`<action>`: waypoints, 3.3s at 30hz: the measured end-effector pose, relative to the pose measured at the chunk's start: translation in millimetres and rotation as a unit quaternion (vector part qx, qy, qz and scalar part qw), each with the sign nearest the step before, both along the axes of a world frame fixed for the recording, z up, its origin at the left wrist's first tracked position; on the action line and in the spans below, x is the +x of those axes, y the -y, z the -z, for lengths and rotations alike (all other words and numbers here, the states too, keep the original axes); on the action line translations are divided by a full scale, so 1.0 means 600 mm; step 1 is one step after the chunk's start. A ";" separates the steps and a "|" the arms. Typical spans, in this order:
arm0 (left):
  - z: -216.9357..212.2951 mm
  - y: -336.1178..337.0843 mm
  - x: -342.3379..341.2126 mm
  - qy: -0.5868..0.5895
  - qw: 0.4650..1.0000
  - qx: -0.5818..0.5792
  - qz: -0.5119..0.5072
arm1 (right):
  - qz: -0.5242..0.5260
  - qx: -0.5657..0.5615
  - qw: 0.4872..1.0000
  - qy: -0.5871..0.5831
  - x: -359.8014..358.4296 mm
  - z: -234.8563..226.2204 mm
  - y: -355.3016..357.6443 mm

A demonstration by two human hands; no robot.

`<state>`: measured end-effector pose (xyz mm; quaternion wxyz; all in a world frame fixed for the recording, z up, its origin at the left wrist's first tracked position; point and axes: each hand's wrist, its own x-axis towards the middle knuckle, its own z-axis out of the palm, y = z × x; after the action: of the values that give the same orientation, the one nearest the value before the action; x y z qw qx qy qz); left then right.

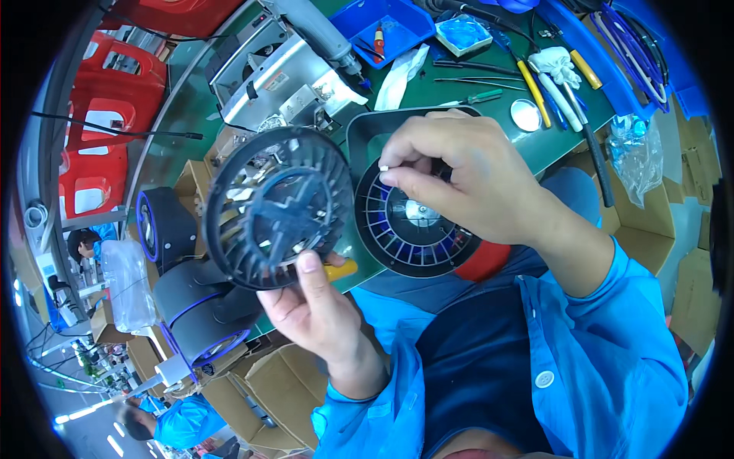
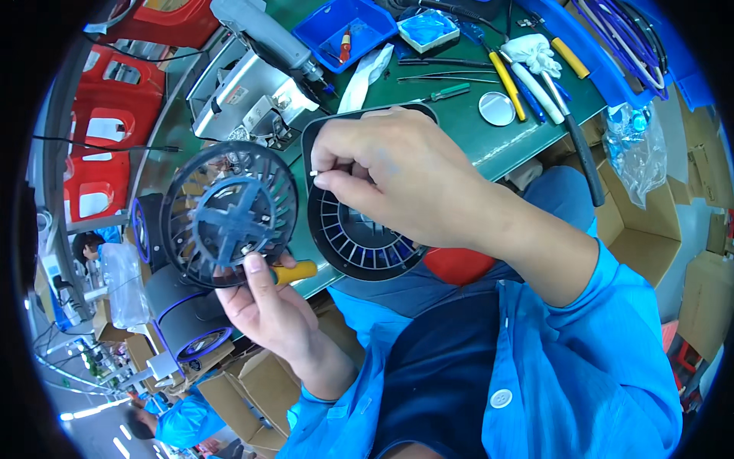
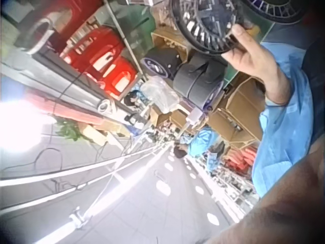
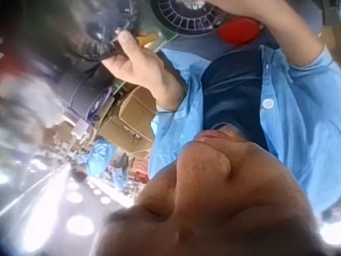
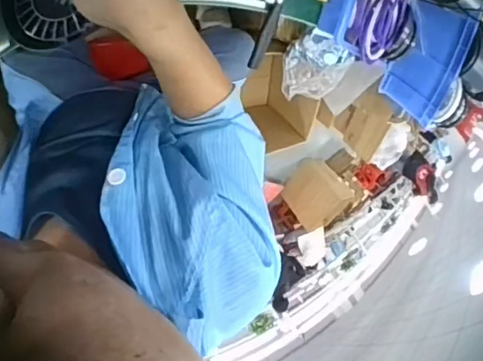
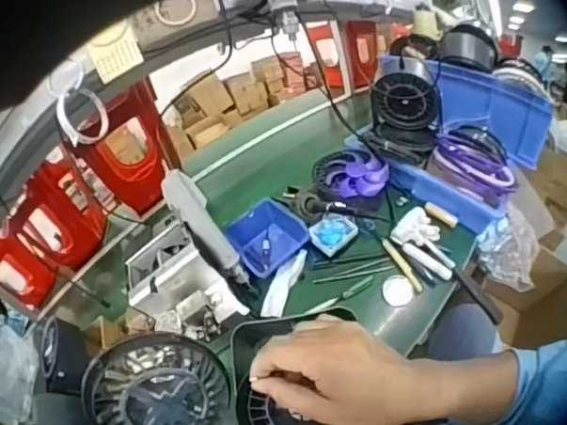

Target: The person fastens components onto a circular housing using an electric screwdriver, taps it with a cloth-wrapped mallet, connects a battery and wiring, places the housing into a frame, drives screws with the electric screwdriver, and arranges the wires with tweezers.

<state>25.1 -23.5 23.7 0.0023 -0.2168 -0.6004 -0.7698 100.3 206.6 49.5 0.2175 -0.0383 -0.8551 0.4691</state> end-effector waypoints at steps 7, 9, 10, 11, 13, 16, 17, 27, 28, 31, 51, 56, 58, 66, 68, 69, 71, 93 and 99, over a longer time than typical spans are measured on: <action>0.000 -0.031 0.022 -0.007 0.998 -0.062 -0.025 | 0.030 0.023 0.991 -0.125 -0.013 0.033 0.007; -0.001 -0.036 0.025 -0.003 0.997 -0.068 -0.030 | 0.040 0.015 0.991 -0.123 -0.012 0.030 0.008; 0.000 -0.038 0.025 -0.004 0.997 -0.070 -0.032 | 0.037 0.007 0.993 -0.108 -0.010 0.027 0.007; 0.000 -0.040 0.025 -0.005 0.997 -0.072 -0.034 | 0.032 0.000 0.995 -0.093 -0.008 0.024 0.007; 0.000 -0.046 0.027 -0.008 0.997 -0.075 -0.035 | 0.029 -0.009 0.996 -0.079 -0.008 0.026 0.010; 0.001 -0.058 0.030 -0.035 0.995 -0.080 -0.047 | 0.030 0.023 0.991 -0.129 -0.010 0.038 0.019; 0.002 -0.060 0.032 -0.035 0.995 -0.080 -0.045 | 0.032 0.023 0.991 -0.130 -0.010 0.037 0.020; 0.005 -0.075 0.043 -0.077 0.990 -0.087 -0.075 | 0.043 0.009 0.994 -0.102 -0.009 0.034 0.037; 0.005 -0.075 0.044 -0.075 0.990 -0.089 -0.078 | 0.045 0.009 0.994 -0.097 -0.009 0.033 0.037; 0.008 -0.069 0.045 -0.068 0.993 -0.084 -0.051 | 0.045 -0.002 0.995 -0.094 -0.010 0.033 0.038; 0.024 -0.058 0.045 -0.133 0.978 -0.155 -0.034 | 0.046 -0.019 0.995 -0.083 -0.007 0.037 0.037; 0.040 -0.055 0.048 -0.216 0.955 -0.183 -0.083 | 0.032 0.007 0.996 -0.079 -0.006 0.034 0.027; 0.029 -0.051 0.043 -0.273 0.934 -0.216 -0.086 | 0.033 0.003 0.996 -0.080 -0.006 0.028 0.025; 0.009 -0.039 0.033 -0.378 0.879 -0.278 -0.079 | 0.005 -0.036 0.995 -0.092 0.001 0.012 0.031; 0.014 -0.039 0.032 -0.394 0.874 -0.276 -0.068 | 0.008 -0.034 0.993 -0.115 0.003 0.015 0.031; 0.014 -0.040 0.032 -0.385 0.880 -0.265 -0.083 | -0.004 -0.018 0.994 -0.108 0.006 0.021 0.028; 0.018 -0.040 0.028 -0.368 0.896 -0.242 -0.064 | -0.020 -0.035 0.993 -0.107 0.009 0.039 0.026; 0.010 -0.037 0.030 -0.055 0.989 -0.128 0.056 | 0.011 -0.027 1.000 0.006 -0.014 0.005 0.016; -0.002 -0.038 0.033 -0.058 0.984 -0.165 0.036 | 0.004 -0.034 0.999 -0.016 -0.017 0.015 0.022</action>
<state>45.1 -0.6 25.0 -0.0261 -0.2801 -0.7098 -0.6458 90.1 193.3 40.2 0.2311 -0.0414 -0.8351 0.4975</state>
